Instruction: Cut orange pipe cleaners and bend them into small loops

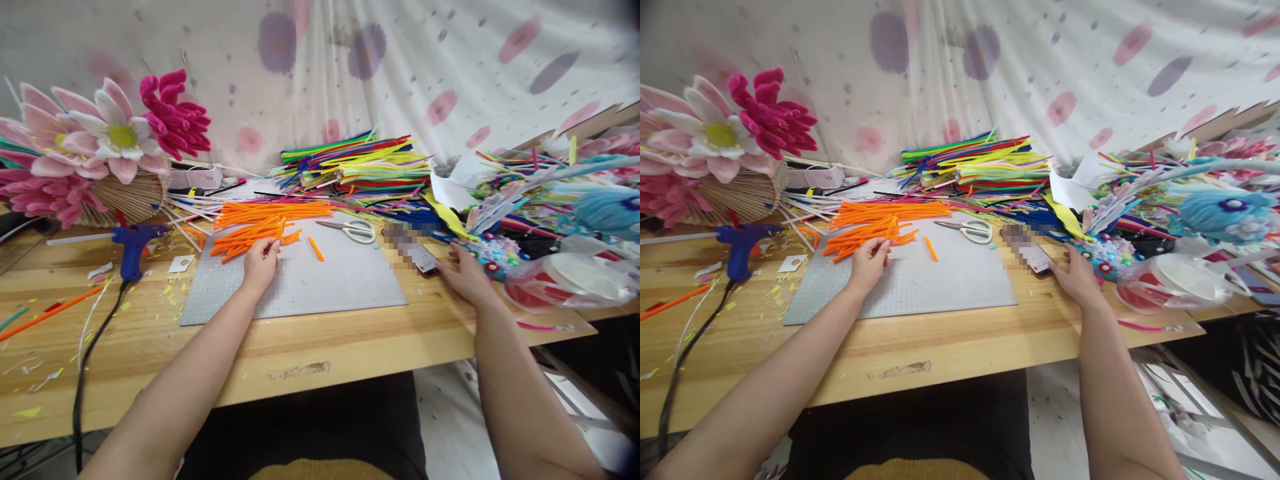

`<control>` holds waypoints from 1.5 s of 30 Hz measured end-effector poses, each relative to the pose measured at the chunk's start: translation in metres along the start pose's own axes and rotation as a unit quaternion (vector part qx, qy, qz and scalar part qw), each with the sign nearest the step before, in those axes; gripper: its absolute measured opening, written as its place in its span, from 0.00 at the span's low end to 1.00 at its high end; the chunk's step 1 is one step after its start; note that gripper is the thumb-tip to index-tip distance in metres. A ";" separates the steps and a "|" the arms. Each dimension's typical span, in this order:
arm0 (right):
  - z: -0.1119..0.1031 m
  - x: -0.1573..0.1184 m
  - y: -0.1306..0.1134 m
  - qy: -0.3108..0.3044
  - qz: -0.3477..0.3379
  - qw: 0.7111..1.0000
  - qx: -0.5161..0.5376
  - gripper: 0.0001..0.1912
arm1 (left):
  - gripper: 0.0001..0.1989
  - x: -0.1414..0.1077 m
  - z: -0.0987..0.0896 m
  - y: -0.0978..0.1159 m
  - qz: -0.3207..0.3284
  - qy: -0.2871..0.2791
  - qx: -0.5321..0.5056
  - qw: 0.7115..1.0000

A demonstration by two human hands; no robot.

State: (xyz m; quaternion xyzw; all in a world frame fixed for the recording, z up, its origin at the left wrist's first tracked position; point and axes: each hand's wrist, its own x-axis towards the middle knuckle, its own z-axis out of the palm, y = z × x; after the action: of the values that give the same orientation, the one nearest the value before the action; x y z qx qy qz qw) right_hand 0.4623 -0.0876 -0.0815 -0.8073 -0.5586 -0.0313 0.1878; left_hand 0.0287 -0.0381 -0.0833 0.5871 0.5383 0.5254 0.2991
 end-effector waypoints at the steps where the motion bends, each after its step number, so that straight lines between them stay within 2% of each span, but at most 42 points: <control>1: -0.003 0.002 -0.007 0.005 -0.010 1.000 0.024 0.31 | 0.11 0.000 0.000 0.001 0.012 -0.003 0.017 1.000; 4: -0.011 0.005 -0.049 0.036 -0.076 0.993 0.086 0.28 | 0.11 -0.003 0.002 0.007 0.074 -0.021 0.095 0.993; 7: -0.014 0.003 -0.118 0.040 -0.183 0.972 0.144 0.27 | 0.10 -0.008 0.005 0.015 0.131 -0.059 0.157 0.977; 10: -0.007 -0.002 -0.186 -0.015 -0.313 0.933 0.177 0.29 | 0.10 -0.012 0.006 0.018 0.145 -0.083 0.175 0.970; 12: 0.002 -0.003 -0.221 -0.047 -0.389 0.901 0.187 0.22 | 0.10 -0.012 0.004 0.017 0.134 -0.079 0.164 0.974; 14: 0.011 -0.004 -0.246 -0.081 -0.416 0.885 0.194 0.11 | 0.10 -0.010 0.002 0.013 0.118 -0.067 0.142 0.981; 16: 0.019 -0.004 -0.263 -0.101 -0.389 0.889 0.219 0.10 | 0.11 -0.007 -0.001 0.010 0.100 -0.054 0.109 0.988; 20: 0.028 -0.009 -0.282 -0.119 -0.328 0.885 0.308 0.14 | 0.11 -0.003 0.000 0.004 0.044 -0.071 -0.018 0.996; 23: 0.034 -0.014 -0.288 -0.177 -0.283 0.856 0.394 0.06 | 0.11 0.000 0.003 0.002 -0.012 -0.080 -0.107 0.991; 25: 0.038 -0.018 -0.288 -0.248 -0.239 0.807 0.479 0.07 | 0.12 0.002 0.004 0.001 -0.053 -0.047 -0.146 0.987; 27: 0.042 -0.023 -0.286 -0.324 -0.205 0.736 0.559 0.11 | 0.14 0.005 0.003 0.001 -0.096 -0.016 -0.173 0.980; 29: 0.044 -0.027 -0.285 -0.374 -0.170 0.678 0.609 0.14 | 0.15 0.006 0.002 0.003 -0.136 -0.021 -0.191 0.972; 32: 0.045 -0.031 -0.286 -0.392 -0.106 0.635 0.658 0.17 | 0.15 0.006 0.001 0.008 -0.173 -0.057 -0.201 0.962; 35: 0.046 -0.031 -0.288 -0.383 -0.090 0.621 0.678 0.18 | 0.15 0.005 -0.001 0.015 -0.211 -0.104 -0.220 0.947; 39: 0.052 -0.028 -0.289 -0.367 -0.105 0.643 0.664 0.17 | 0.14 0.006 -0.006 0.019 -0.251 -0.166 -0.247 0.921; 45: 0.056 -0.027 -0.285 -0.356 -0.116 0.650 0.661 0.16 | 0.14 0.006 -0.007 0.017 -0.245 -0.189 -0.232 0.922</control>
State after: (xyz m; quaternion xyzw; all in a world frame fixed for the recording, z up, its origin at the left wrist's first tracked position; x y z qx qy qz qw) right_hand 0.1823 -0.0057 -0.0641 -0.3473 -0.5443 0.6143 0.4535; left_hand 0.0264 -0.0381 -0.0637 0.4396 0.4623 0.4253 0.6420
